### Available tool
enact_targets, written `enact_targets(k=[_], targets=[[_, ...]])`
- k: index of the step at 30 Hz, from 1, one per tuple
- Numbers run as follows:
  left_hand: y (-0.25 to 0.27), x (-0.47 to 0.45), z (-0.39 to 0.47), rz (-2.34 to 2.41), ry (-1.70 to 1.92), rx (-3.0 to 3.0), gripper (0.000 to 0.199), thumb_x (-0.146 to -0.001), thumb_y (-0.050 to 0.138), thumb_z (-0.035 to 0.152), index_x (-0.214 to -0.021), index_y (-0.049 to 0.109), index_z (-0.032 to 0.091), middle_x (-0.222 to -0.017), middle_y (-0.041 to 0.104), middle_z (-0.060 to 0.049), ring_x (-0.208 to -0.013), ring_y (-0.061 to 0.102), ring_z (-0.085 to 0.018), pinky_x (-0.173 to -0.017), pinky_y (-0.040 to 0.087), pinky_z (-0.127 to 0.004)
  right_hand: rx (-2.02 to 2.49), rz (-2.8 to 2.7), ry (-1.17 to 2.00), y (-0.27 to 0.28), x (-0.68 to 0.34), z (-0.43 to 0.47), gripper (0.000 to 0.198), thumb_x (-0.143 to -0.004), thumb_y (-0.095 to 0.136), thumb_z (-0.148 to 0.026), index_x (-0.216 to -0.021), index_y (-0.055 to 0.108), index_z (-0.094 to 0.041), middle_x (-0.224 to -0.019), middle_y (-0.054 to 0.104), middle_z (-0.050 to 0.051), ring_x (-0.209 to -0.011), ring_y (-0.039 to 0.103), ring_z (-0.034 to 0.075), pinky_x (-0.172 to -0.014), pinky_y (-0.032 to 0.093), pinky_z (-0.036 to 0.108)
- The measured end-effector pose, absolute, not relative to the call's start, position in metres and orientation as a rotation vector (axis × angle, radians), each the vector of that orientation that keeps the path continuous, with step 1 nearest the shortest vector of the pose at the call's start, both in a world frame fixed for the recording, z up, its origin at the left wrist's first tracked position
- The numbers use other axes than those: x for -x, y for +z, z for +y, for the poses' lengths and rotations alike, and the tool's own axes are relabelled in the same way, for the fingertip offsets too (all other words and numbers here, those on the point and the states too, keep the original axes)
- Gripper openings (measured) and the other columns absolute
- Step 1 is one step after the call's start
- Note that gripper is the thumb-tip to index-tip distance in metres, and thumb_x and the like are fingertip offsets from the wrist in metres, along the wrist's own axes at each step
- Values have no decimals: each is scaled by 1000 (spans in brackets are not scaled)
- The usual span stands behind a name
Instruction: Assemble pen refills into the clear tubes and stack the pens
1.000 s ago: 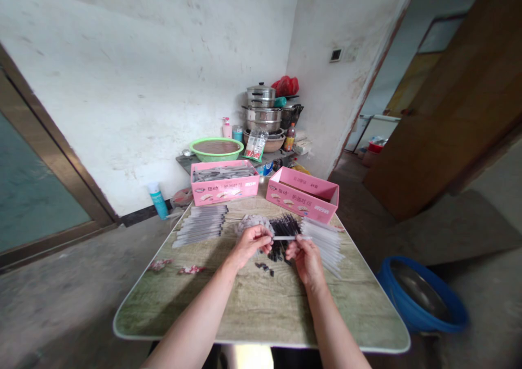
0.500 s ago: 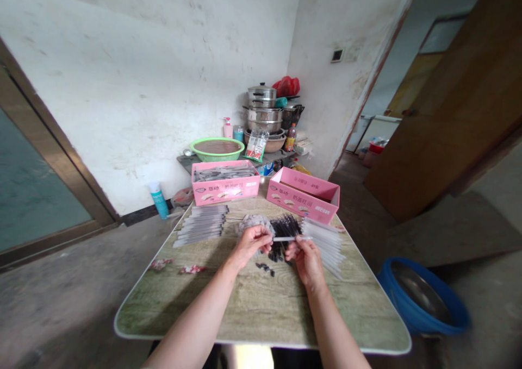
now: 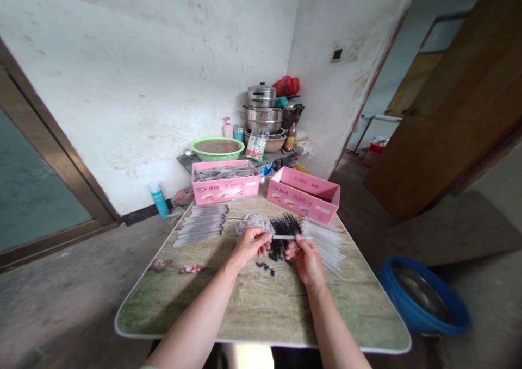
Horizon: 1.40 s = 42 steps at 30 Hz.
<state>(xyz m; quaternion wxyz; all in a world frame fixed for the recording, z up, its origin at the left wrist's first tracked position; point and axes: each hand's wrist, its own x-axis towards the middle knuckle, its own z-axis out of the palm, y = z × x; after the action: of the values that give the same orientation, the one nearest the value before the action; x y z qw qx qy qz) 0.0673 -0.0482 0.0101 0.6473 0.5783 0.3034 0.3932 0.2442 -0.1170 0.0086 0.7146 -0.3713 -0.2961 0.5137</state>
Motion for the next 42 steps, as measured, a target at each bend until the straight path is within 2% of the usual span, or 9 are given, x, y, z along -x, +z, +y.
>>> enact_targets(k=[11, 15, 18, 22, 25, 31, 34, 38, 42], targets=[[12, -70, -48, 671, 957, -1297, 43, -67, 80, 49, -80, 63, 12, -62, 63, -2, -49, 58, -11, -46, 47, -21, 850, -644, 1114, 6, -245, -116, 30, -72, 82, -40, -66, 65, -15, -56, 68, 2, -42, 62, 14, -40, 55, 24], [13, -68, -49, 754, 927, -1308, 50, -77, 65, 63, -76, 61, 13, -63, 64, -4, -43, 55, -10, -36, 38, -19, 851, -645, 1113, 6, -245, -116, 32, -72, 82, -41, -66, 65, -15, -56, 68, 3, -42, 62, 14, -40, 55, 24], [11, -68, -48, 784, 891, -1384, 51, -80, 62, 63, -70, 61, 13, -58, 61, -2, -38, 49, -7, -33, 29, -17, 843, -644, 1121, 6, -245, -116, 31, -72, 82, -40, -66, 65, -14, -57, 68, 3, -42, 63, 14, -40, 54, 24], [7, -69, -45, 693, 939, -1373, 40, -73, 75, 50, -74, 61, 13, -59, 61, 0, -44, 52, -9, -39, 38, -18, 843, -635, 1117, 6, -245, -116, 31, -71, 83, -40, -67, 66, -14, -57, 68, 3, -42, 62, 15, -39, 54, 25], [6, -70, -43, 657, 990, -1322, 41, -65, 83, 44, -84, 62, 14, -61, 63, 0, -49, 56, -11, -45, 44, -21, 857, -638, 1112, 6, -245, -116, 33, -70, 83, -42, -66, 65, -14, -57, 68, 3, -42, 62, 14, -39, 54, 25], [10, -67, -47, 765, 885, -1416, 49, -81, 61, 60, -70, 63, 12, -61, 62, -3, -40, 49, -7, -34, 32, -17, 865, -640, 1115, 6, -245, -115, 34, -71, 82, -43, -66, 65, -14, -56, 68, 3, -42, 62, 14, -40, 54, 25], [7, -67, -45, 719, 885, -1425, 42, -76, 70, 53, -71, 62, 12, -60, 60, -1, -41, 48, -7, -36, 34, -17, 861, -640, 1118, 5, -245, -115, 33, -71, 82, -43, -67, 65, -15, -57, 68, 2, -42, 62, 14, -40, 54, 25], [3, -69, -42, 645, 982, -1350, 42, -64, 83, 42, -87, 63, 13, -64, 63, 0, -49, 53, -9, -43, 43, -19, 865, -646, 1112, 6, -245, -116, 33, -71, 82, -43, -66, 65, -15, -57, 68, 2, -42, 62, 14, -40, 54, 25], [8, -68, -45, 749, 955, -1390, 42, -75, 71, 54, -81, 64, 13, -62, 62, -1, -44, 51, -9, -37, 37, -18, 864, -646, 1116, 6, -244, -116, 33, -72, 82, -42, -65, 65, -14, -57, 68, 3, -42, 62, 14, -40, 54, 25]])
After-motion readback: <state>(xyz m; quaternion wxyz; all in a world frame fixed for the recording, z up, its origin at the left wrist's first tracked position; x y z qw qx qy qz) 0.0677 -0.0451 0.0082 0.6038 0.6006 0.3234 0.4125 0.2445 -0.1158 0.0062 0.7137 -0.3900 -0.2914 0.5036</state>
